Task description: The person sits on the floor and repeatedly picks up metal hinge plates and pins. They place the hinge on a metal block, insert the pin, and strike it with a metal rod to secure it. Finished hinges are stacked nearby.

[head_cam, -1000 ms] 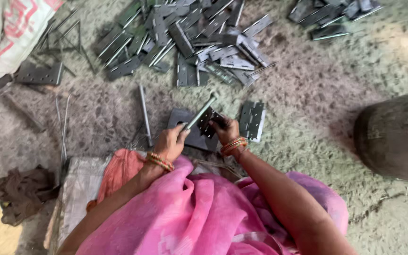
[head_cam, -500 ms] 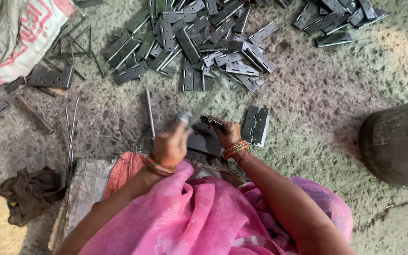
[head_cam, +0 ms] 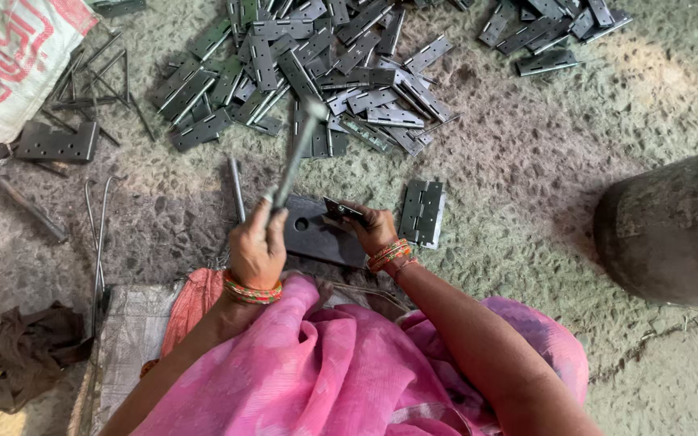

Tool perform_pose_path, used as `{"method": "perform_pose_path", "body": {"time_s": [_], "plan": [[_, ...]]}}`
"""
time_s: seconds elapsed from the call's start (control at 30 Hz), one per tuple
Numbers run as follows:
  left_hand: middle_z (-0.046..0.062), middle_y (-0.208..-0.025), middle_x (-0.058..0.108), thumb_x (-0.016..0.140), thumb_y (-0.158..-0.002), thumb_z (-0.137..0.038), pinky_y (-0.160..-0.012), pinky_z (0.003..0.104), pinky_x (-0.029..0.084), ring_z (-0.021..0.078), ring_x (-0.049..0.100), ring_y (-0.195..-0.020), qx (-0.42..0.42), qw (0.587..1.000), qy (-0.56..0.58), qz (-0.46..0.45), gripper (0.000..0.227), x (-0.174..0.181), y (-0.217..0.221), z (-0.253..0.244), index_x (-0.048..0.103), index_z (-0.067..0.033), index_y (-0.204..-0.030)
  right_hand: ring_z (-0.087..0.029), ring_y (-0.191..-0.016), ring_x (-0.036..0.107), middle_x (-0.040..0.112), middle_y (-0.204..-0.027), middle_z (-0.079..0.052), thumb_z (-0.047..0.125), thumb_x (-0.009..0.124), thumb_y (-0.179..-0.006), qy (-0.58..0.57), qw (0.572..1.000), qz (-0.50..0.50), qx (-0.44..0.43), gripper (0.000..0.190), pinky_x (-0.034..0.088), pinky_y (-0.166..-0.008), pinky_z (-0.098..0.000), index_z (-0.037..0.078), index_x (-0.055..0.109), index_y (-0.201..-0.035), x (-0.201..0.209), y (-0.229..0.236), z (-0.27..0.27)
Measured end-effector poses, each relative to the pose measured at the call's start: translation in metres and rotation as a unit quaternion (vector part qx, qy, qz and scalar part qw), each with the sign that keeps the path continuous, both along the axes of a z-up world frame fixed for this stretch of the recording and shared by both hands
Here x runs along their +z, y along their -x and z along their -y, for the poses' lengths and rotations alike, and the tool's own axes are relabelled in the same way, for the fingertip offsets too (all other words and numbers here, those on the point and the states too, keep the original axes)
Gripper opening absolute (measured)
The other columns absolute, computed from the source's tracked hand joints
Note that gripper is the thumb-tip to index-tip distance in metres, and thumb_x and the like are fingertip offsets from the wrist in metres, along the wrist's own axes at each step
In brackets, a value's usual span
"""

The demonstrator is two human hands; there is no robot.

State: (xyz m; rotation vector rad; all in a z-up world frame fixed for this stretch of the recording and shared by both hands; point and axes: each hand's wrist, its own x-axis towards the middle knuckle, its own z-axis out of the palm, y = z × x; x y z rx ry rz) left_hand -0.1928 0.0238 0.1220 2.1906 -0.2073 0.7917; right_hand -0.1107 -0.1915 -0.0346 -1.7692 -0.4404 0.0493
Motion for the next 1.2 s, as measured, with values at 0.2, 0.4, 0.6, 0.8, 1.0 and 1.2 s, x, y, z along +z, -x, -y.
{"method": "perform_pose_path", "body": {"time_s": [0.2, 0.4, 0.6, 0.8, 1.0, 1.2], "plan": [[0.020, -0.077, 0.072, 0.067, -0.097, -0.025, -0.053, 0.048, 0.053, 0.0383, 0.071, -0.065, 0.021, 0.957, -0.105, -0.270, 0.031, -0.044, 0.007, 0.004, 0.069, -0.0081, -0.123, -0.010, -0.092, 0.077, 0.080, -0.105, -0.008, 0.000, 0.072, -0.091, 0.020, 1.000, 0.003, 0.011, 0.039, 0.061, -0.079, -0.0268, 0.012, 0.072, -0.129, -0.017, -0.005, -0.001], [0.024, -0.080, 0.070, 0.062, -0.099, -0.040, -0.061, 0.053, 0.054, 0.0449, 0.070, -0.076, 0.114, 0.936, -0.114, -0.313, 0.033, -0.091, -0.016, -0.050, 0.073, -0.0124, -0.113, -0.012, -0.087, 0.074, 0.080, -0.101, -0.010, 0.015, 0.085, -0.083, 0.085, 0.994, -0.059, -0.044, 0.040, 0.060, -0.079, -0.0324, 0.005, 0.074, -0.121, -0.074, -0.057, 0.043], [0.022, -0.081, 0.072, 0.053, -0.106, -0.040, -0.067, 0.056, 0.056, 0.0433, 0.072, -0.078, 0.234, 0.855, -0.164, -0.432, 0.031, -0.120, -0.023, -0.148, 0.072, -0.0165, -0.113, -0.031, -0.090, 0.077, 0.079, -0.102, -0.016, 0.035, 0.084, -0.084, 0.406, 0.868, -0.269, -0.102, 0.042, 0.062, -0.081, -0.0421, 0.008, 0.077, -0.114, -0.095, -0.118, 0.155], [0.022, -0.095, 0.072, 0.066, -0.098, -0.030, -0.077, 0.053, 0.057, 0.0420, 0.072, -0.089, 0.287, 0.810, -0.244, -0.450, 0.024, -0.137, -0.009, -0.195, 0.072, -0.0102, -0.110, -0.032, -0.103, 0.072, 0.076, -0.112, -0.015, 0.034, 0.086, -0.080, 0.386, 0.862, -0.210, -0.252, 0.060, 0.056, -0.092, -0.0412, 0.012, 0.065, -0.132, -0.065, -0.118, 0.165], [0.027, -0.136, 0.058, 0.072, -0.088, -0.003, -0.074, 0.042, 0.064, 0.0353, 0.071, -0.097, 0.267, 0.860, -0.145, -0.409, 0.034, -0.154, -0.049, -0.168, 0.067, -0.0020, -0.121, -0.024, -0.107, 0.073, 0.076, -0.119, -0.010, 0.020, 0.080, -0.086, 0.220, 0.944, -0.128, -0.208, 0.043, 0.058, -0.092, -0.0359, 0.010, 0.069, -0.126, -0.007, -0.100, 0.130], [0.030, -0.134, 0.058, 0.075, -0.088, -0.016, -0.096, 0.050, 0.054, 0.0436, 0.063, -0.118, 0.124, 0.904, -0.250, -0.324, 0.044, -0.176, -0.147, -0.092, 0.063, -0.0032, -0.129, -0.021, -0.097, 0.077, 0.078, -0.114, -0.010, 0.016, 0.073, -0.091, 0.180, 0.967, -0.171, -0.059, 0.033, 0.062, -0.088, -0.0347, 0.011, 0.072, -0.125, 0.031, -0.059, 0.071]]}}
